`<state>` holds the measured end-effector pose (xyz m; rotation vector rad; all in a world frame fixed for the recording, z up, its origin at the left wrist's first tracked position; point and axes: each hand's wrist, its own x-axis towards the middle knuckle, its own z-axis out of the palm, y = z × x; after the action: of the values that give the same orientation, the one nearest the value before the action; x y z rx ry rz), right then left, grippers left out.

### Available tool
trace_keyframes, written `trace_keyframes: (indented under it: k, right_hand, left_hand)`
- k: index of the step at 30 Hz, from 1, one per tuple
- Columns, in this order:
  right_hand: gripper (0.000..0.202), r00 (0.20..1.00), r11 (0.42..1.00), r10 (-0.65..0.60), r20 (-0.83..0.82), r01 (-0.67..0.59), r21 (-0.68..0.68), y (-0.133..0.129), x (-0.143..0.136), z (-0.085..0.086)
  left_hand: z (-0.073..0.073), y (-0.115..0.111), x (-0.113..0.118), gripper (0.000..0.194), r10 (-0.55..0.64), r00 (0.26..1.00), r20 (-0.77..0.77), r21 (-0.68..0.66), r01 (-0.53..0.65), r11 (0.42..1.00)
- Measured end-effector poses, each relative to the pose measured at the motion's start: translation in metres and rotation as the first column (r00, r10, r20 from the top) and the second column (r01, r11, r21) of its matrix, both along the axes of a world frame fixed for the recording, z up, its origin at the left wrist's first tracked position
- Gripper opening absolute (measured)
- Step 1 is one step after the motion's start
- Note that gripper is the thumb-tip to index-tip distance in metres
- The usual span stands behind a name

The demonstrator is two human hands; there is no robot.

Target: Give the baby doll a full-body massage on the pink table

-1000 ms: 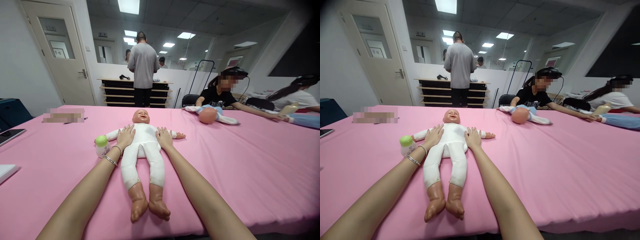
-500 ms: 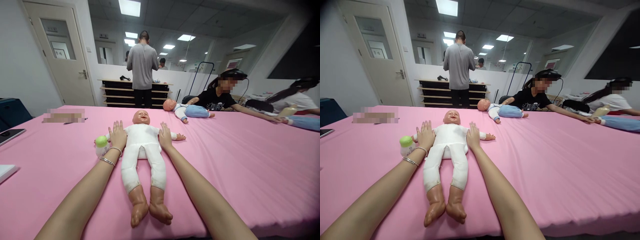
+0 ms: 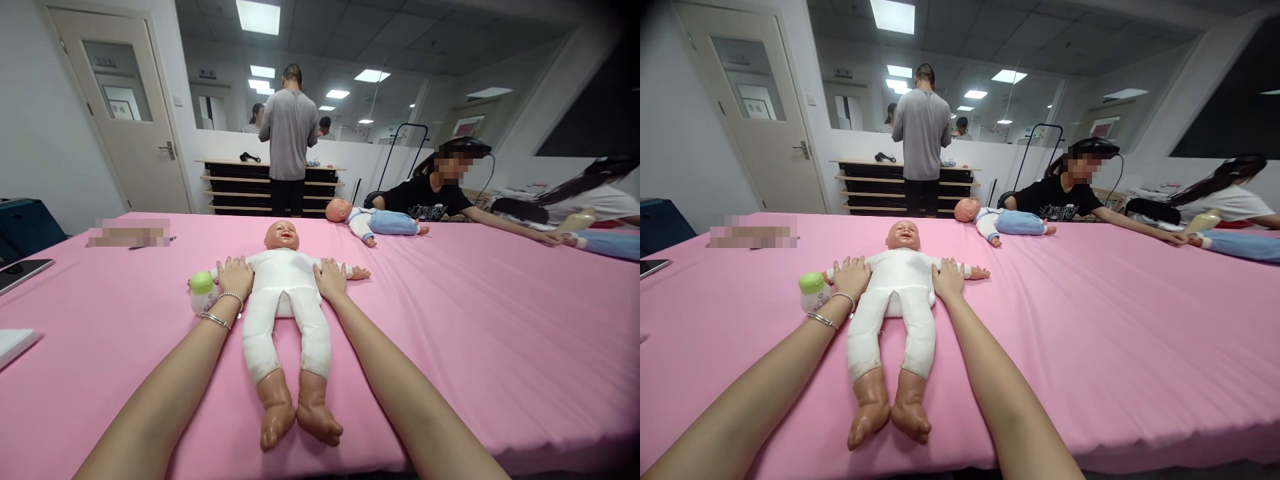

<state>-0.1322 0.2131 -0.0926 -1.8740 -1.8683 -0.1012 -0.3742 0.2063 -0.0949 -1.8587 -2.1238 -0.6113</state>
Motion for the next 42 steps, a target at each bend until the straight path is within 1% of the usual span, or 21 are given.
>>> trace_keyframes:
  k: [3,6,8,9,10,11,12,13,15,16,17,19,21,23,26,29,31,33,37,40,42]
  right_hand:
    - [0.055,0.994,0.993,-0.110,-0.006,0.110,0.032,-0.001,0.002,-0.001]
    - [0.055,0.969,0.966,-0.242,-0.058,0.246,0.077,0.000,0.007,-0.001]
    - [0.053,0.945,0.939,-0.306,-0.115,0.319,0.127,0.001,0.010,0.001]
    - [0.052,0.943,0.935,-0.298,-0.147,0.319,0.156,0.001,0.012,0.003]
    - [0.051,0.953,0.942,-0.250,-0.172,0.280,0.186,0.002,0.012,0.004]
    - [0.051,0.970,0.956,-0.160,-0.183,0.199,0.217,0.003,0.012,0.005]
    - [0.050,0.984,0.967,-0.043,-0.174,0.085,0.242,0.003,0.011,0.006]
    - [0.050,0.986,0.967,0.085,-0.144,-0.046,0.250,0.004,0.009,0.006]
    - [0.049,0.950,0.941,0.302,-0.076,-0.285,0.184,0.004,0.004,0.006]
    - [0.048,0.928,0.925,0.368,-0.059,-0.358,0.126,0.004,0.002,0.006]
    - [0.048,0.913,0.914,0.404,-0.054,-0.400,0.070,0.005,0.000,0.005]
    - [0.049,0.910,0.911,0.411,-0.054,-0.412,-0.007,0.004,-0.001,0.005]
    - [0.050,0.931,0.931,0.364,-0.033,-0.365,-0.024,0.004,-0.001,0.004]
    - [0.050,0.954,0.954,0.299,0.002,-0.298,-0.029,0.003,0.001,0.004]
    - [0.050,0.985,0.987,0.160,0.058,-0.159,-0.014,0.004,0.004,0.002]
    - [0.052,0.996,1.000,-0.002,0.087,0.000,0.014,0.005,0.008,-0.002]
    - [0.054,0.993,0.996,-0.083,0.088,0.080,0.035,0.006,0.010,-0.003]
    - [0.053,0.987,0.990,-0.132,0.087,0.128,0.060,0.006,0.013,-0.003]
    - [0.046,0.972,0.970,-0.228,0.065,0.220,0.106,0.004,0.020,0.000]
    - [0.042,0.948,0.939,-0.320,-0.007,0.318,0.132,0.003,0.026,0.002]
    - [0.043,0.921,0.909,-0.378,-0.094,0.389,0.149,0.005,0.029,0.002]
  left_hand:
    - [0.000,-0.003,-0.003,0.052,0.093,0.994,0.049,0.017,-0.094,0.995]
    - [0.001,-0.003,-0.004,0.055,0.163,0.983,0.089,0.036,-0.166,0.985]
    - [0.003,-0.003,-0.003,0.059,0.185,0.977,0.103,0.092,-0.195,0.977]
    - [0.004,-0.003,-0.002,0.060,0.173,0.979,0.104,0.137,-0.187,0.973]
    - [0.006,-0.002,-0.001,0.061,0.136,0.986,0.094,0.186,-0.151,0.971]
    - [0.007,-0.002,0.000,0.059,0.069,0.995,0.074,0.225,-0.084,0.971]
    - [0.008,-0.001,0.002,0.057,-0.022,0.999,0.045,0.242,0.011,0.970]
    - [0.009,0.000,0.003,0.055,-0.129,0.991,0.018,0.226,0.122,0.966]
    - [0.008,0.003,0.004,0.052,-0.322,0.947,0.012,0.120,0.318,0.940]
    - [0.007,0.004,0.004,0.051,-0.385,0.922,0.034,0.060,0.383,0.922]
    - [0.006,0.005,0.004,0.051,-0.422,0.905,0.060,0.015,0.422,0.907]
    - [0.003,0.006,0.003,0.050,-0.440,0.894,0.084,-0.028,0.443,0.896]
    - [0.002,0.006,0.002,0.050,-0.413,0.908,0.067,-0.035,0.416,0.909]
    - [0.001,0.006,0.001,0.050,-0.356,0.933,0.047,-0.047,0.358,0.933]
    - [-0.001,0.005,-0.001,0.051,-0.243,0.970,0.031,-0.052,0.244,0.968]
    - [-0.002,0.005,-0.004,0.051,-0.140,0.990,0.012,-0.037,0.141,0.989]
    - [-0.003,0.005,-0.006,0.051,-0.078,0.997,0.008,-0.034,0.078,0.996]
    - [-0.002,0.004,-0.008,0.051,-0.019,1.000,0.014,-0.028,0.019,0.999]
    - [-0.002,0.003,-0.012,0.052,0.089,0.993,0.078,0.026,-0.091,0.996]
    - [-0.002,0.003,-0.017,0.050,0.154,0.974,0.166,0.086,-0.170,0.982]
    - [-0.001,0.004,-0.017,0.049,0.162,0.959,0.232,0.142,-0.198,0.970]
